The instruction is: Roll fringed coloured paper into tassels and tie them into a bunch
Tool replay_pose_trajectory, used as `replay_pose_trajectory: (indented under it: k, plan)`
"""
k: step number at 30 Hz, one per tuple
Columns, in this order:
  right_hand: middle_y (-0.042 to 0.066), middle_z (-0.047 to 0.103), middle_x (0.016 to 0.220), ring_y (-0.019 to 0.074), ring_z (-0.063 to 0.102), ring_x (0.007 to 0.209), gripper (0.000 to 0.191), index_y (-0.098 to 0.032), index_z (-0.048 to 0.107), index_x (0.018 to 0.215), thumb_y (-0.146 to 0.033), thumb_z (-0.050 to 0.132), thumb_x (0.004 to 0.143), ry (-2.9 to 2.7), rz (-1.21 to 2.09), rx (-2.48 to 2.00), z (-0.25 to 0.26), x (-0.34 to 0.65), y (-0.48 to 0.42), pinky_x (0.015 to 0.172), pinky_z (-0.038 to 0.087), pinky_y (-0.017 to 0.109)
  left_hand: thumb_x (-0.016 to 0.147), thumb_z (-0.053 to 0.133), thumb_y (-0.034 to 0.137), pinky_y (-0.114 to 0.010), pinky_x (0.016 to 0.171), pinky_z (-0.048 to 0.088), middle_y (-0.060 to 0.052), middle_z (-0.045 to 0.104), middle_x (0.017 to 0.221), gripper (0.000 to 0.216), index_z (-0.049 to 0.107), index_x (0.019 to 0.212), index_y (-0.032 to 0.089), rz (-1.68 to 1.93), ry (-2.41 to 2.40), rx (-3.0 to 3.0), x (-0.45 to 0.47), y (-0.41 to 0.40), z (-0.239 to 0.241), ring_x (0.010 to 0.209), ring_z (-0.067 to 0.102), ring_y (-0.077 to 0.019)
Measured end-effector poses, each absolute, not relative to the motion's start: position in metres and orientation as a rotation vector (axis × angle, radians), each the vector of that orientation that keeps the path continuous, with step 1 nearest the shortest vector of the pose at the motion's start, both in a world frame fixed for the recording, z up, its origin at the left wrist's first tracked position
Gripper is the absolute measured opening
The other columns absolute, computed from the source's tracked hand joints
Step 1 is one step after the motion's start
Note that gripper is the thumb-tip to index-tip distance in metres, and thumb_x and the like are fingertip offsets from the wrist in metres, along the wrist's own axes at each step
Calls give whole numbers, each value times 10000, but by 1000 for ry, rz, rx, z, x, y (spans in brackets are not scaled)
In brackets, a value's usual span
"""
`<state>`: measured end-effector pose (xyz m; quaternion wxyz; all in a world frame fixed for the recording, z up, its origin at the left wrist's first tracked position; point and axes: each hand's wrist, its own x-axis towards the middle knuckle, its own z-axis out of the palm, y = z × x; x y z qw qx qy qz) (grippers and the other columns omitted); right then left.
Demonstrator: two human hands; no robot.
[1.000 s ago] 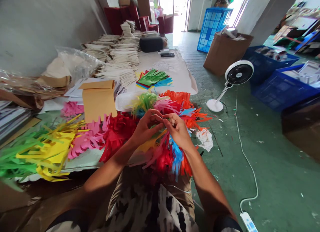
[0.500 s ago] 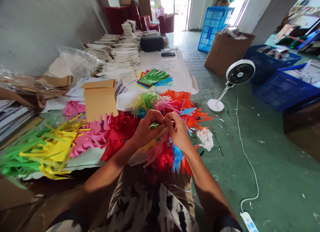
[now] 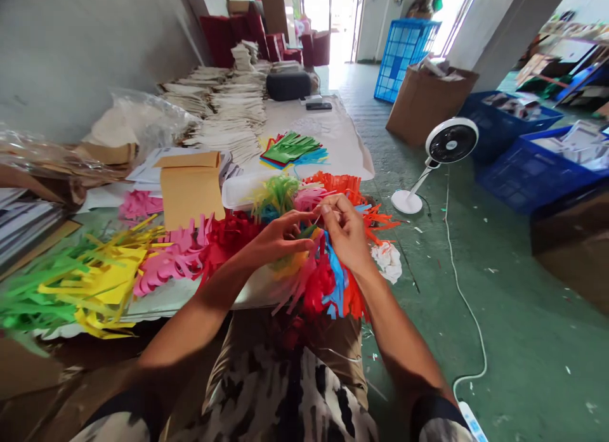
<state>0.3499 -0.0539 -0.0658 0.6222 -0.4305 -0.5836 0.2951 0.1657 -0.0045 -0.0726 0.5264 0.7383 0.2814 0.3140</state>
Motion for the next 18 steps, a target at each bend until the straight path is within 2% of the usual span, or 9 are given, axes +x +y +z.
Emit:
replay_pose_trajectory:
  k: [2, 3, 4, 6, 9, 12, 15, 18]
  plan:
    - [-9, 630, 907, 115, 487, 663, 242, -234, 636, 953, -448, 581, 1052, -1403, 671, -985, -56, 345, -58, 618, 395, 275, 759, 903, 467, -303, 838, 501, -46, 673, 1051, 372, 797, 1002, 207, 737, 588, 1842, 175, -5, -64, 930, 621, -165]
    - [-13, 617, 897, 111, 483, 649, 240, -236, 636, 951, -444, 577, 1056, -1427, 668, -983, -52, 344, -59, 601, 389, 273, 762, 897, 491, -316, 871, 495, -53, 677, 1022, 344, 788, 881, 186, 730, 534, 1836, 179, -6, -61, 961, 622, -179]
    - [-19, 601, 880, 107, 475, 628, 239, -239, 635, 953, -444, 573, 1058, -1444, 666, -981, -49, 344, -60, 583, 380, 270, 769, 888, 513, -317, 855, 491, -52, 673, 980, 368, 758, 792, 170, 721, 493, 1799, 183, -8, -59, 934, 619, -175]
    - [-28, 580, 841, 103, 466, 603, 231, -242, 637, 962, -443, 578, 1058, -1464, 637, -983, -43, 349, -62, 573, 380, 270, 790, 868, 541, -280, 719, 453, -16, 613, 820, 452, 664, 687, 151, 691, 476, 1692, 186, -12, -57, 758, 560, -125]
    - [-13, 621, 856, 127, 569, 735, 203, -237, 656, 953, -415, 616, 1041, -1452, 523, -995, -38, 360, -62, 700, 458, 288, 847, 819, 535, -239, 559, 303, 64, 421, 623, 478, 565, 691, 162, 610, 500, 1646, 181, -15, -58, 572, 366, -67]
    - [-19, 634, 825, 144, 631, 823, 183, -252, 642, 955, -420, 639, 1025, -1317, 545, -921, -32, 370, -61, 796, 496, 300, 927, 717, 509, -237, 508, 249, 80, 401, 590, 388, 574, 790, 175, 504, 559, 1778, 174, -15, -59, 512, 329, -63]
    - [-60, 570, 722, 120, 577, 646, 217, -275, 570, 966, -472, 653, 1005, -1132, 694, -835, -32, 369, -66, 643, 468, 261, 974, 617, 438, -231, 534, 283, 71, 451, 632, 298, 541, 826, 191, 526, 694, 1945, 175, -18, -66, 543, 381, -77]
    - [-101, 452, 655, 85, 415, 489, 280, -282, 511, 949, -500, 684, 979, -988, 849, -851, -46, 356, -78, 473, 321, 222, 988, 537, 339, -239, 633, 346, 52, 503, 720, 210, 506, 836, 197, 579, 750, 2119, 186, -25, -81, 660, 436, -102]
